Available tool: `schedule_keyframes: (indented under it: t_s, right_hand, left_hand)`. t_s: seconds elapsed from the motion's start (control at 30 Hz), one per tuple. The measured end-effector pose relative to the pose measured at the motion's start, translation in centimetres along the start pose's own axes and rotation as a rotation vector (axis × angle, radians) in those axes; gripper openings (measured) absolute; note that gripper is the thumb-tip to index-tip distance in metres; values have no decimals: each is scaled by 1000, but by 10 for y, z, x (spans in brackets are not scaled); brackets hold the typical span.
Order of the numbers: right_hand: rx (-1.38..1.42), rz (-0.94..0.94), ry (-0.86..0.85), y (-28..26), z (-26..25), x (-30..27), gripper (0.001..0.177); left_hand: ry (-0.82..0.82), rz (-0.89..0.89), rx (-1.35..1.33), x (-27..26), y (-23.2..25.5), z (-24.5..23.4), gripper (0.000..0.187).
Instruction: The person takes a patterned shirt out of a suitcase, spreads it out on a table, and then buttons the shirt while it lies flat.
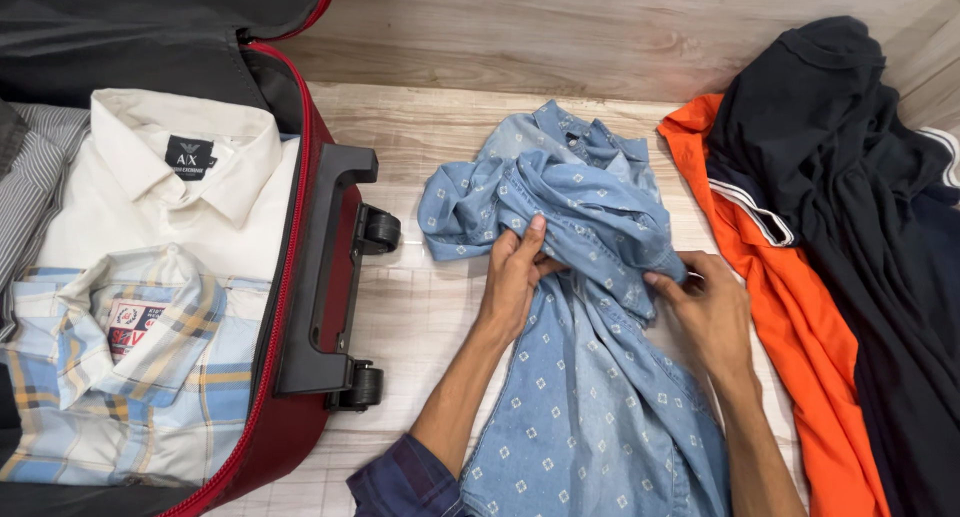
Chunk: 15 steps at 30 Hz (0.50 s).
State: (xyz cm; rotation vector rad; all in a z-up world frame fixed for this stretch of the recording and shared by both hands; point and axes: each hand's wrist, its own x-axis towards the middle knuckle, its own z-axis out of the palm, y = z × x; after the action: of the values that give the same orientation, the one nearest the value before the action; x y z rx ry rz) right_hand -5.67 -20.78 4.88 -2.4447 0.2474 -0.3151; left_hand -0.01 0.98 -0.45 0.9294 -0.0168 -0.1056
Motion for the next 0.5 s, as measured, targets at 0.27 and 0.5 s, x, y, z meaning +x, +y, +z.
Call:
schedule_keyframes:
  t_s: [0.27,0.5]
  right_hand:
    - [451,9,243,-2,-66,8,20]
    - [1284,-183,-109,-47,-98,-1,9]
  left_hand:
    - [-37,-30,841,-10,0,14,65]
    - [-1080,516,476,-38,-27,43,26]
